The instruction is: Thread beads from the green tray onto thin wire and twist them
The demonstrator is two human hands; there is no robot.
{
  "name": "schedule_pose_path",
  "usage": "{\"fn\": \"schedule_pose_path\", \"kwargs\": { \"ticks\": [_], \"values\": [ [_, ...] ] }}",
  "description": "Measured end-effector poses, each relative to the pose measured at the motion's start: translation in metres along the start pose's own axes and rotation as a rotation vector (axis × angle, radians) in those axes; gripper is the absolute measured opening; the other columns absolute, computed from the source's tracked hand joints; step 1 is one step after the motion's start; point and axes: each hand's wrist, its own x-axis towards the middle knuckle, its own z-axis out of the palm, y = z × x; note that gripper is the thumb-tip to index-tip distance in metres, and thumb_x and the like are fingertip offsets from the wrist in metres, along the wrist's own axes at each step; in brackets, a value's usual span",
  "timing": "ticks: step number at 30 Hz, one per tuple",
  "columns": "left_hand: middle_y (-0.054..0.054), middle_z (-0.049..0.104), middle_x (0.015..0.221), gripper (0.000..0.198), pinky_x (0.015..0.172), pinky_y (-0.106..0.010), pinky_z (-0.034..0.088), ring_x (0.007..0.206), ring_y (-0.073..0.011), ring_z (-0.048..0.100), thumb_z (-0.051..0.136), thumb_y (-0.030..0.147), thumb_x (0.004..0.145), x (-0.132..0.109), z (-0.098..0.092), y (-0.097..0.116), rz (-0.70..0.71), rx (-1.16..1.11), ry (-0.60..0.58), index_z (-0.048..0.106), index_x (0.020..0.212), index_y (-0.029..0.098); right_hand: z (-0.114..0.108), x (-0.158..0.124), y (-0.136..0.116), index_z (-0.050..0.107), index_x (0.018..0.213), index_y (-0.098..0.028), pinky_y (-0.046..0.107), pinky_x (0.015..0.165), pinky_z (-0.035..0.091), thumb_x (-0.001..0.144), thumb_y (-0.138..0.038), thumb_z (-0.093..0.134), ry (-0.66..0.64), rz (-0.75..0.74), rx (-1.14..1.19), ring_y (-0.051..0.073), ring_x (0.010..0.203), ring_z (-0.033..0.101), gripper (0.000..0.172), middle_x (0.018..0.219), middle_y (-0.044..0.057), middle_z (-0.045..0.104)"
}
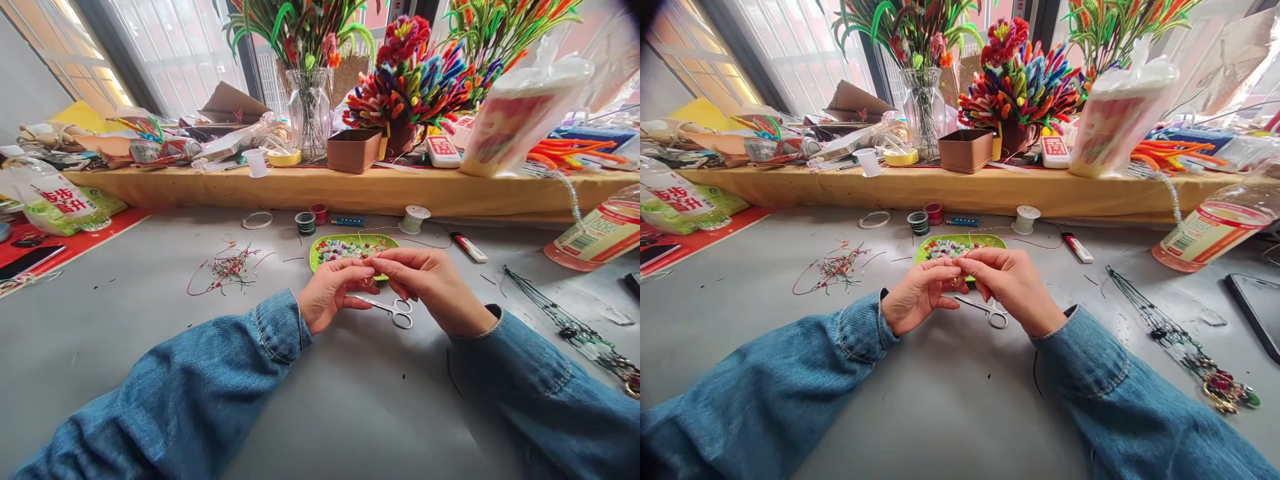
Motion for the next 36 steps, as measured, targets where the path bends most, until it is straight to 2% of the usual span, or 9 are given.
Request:
{"fn": "schedule_pose_path", "kwargs": {
  "ticks": [3,8,14,18,21,24,29,33,36],
  "values": [
    [0.0,0.054,0.068,0.009,0.053,-0.021,0.046,0.069,-0.0125,0.057,0.058,0.019,0.064,0.001,0.001,0.0,-0.012,0.001,0.01,0.057,0.071,0.014,0.001,-0.001,0.0,0.065,0.073,-0.016,0.02,0.042,0.029,0.071,-0.033,0.056,-0.002,-0.021,-0.014,0.005,0.045,0.035,0.019,0.051,-0.003,0.048],
    [0.0,0.052,0.067,0.003,0.054,-0.023,0.046,0.063,-0.0124,0.058,0.055,0.016,0.063,0.0,0.002,0.0,-0.008,0.041,-0.005,0.054,0.065,0.013,0.004,-0.002,0.0,0.063,0.067,-0.017,0.022,0.061,0.038,0.073,-0.029,0.054,0.024,-0.087,-0.015,0.011,0.067,0.049,0.016,0.069,0.001,0.058],
    [-0.001,0.057,0.066,0.005,0.049,-0.02,0.044,0.059,-0.0135,0.06,0.052,0.019,0.067,-0.002,0.002,-0.003,-0.003,0.079,-0.093,0.049,0.067,0.015,0.003,-0.001,0.002,0.062,0.067,-0.017,0.02,0.055,0.037,0.071,-0.028,0.056,0.052,-0.034,0.108,0.009,0.06,0.047,0.013,0.065,-0.001,0.056],
    [-0.002,0.057,0.064,0.005,0.049,-0.02,0.044,0.058,-0.0116,0.058,0.051,0.019,0.068,-0.002,0.002,-0.002,-0.004,0.071,-0.108,0.05,0.071,0.015,0.0,0.003,0.006,0.063,0.069,-0.016,0.019,0.041,0.024,0.07,-0.031,0.057,0.03,0.015,0.11,0.004,0.045,0.032,0.017,0.057,-0.003,0.05],
    [-0.001,0.056,0.064,0.009,0.05,-0.021,0.045,0.06,-0.0111,0.056,0.051,0.02,0.068,-0.002,0.001,-0.001,0.008,0.054,-0.077,0.054,0.074,0.014,-0.001,0.004,0.007,0.063,0.07,-0.015,0.019,0.039,0.017,0.069,-0.034,0.057,0.033,0.026,0.1,0.003,0.043,0.024,0.02,0.051,-0.004,0.043],
    [-0.002,0.056,0.066,0.013,0.049,-0.021,0.045,0.06,-0.0117,0.056,0.053,0.026,0.069,-0.002,0.0,-0.001,0.013,0.074,-0.06,0.054,0.071,0.013,0.0,0.004,0.007,0.063,0.073,-0.014,0.019,0.039,0.018,0.069,-0.035,0.056,0.019,0.046,0.09,0.004,0.044,0.027,0.022,0.053,-0.003,0.047],
    [-0.004,0.059,0.071,0.017,0.051,-0.022,0.045,0.06,-0.0115,0.056,0.06,0.028,0.064,-0.001,0.001,-0.003,-0.001,0.123,-0.039,0.052,0.069,0.014,0.002,0.001,0.006,0.062,0.073,-0.015,0.02,0.046,0.031,0.069,-0.035,0.056,-0.001,0.065,0.12,0.007,0.051,0.042,0.021,0.061,0.0,0.055],
    [-0.005,0.06,0.07,0.019,0.05,-0.024,0.044,0.059,-0.0133,0.058,0.06,0.029,0.063,-0.002,0.001,-0.005,-0.025,0.134,-0.1,0.05,0.068,0.014,0.002,-0.004,0.009,0.06,0.067,-0.017,0.023,0.055,0.038,0.071,-0.034,0.054,0.01,0.027,0.123,0.011,0.058,0.048,0.019,0.059,0.0,0.055],
    [-0.005,0.06,0.068,0.019,0.049,-0.024,0.044,0.057,-0.0139,0.058,0.06,0.029,0.063,-0.002,0.0,-0.008,-0.052,0.119,-0.133,0.049,0.067,0.014,0.001,-0.008,0.013,0.061,0.07,-0.016,0.024,0.052,0.037,0.07,-0.034,0.056,0.03,0.049,0.099,0.011,0.055,0.047,0.018,0.059,0.001,0.055]
  ]
}}
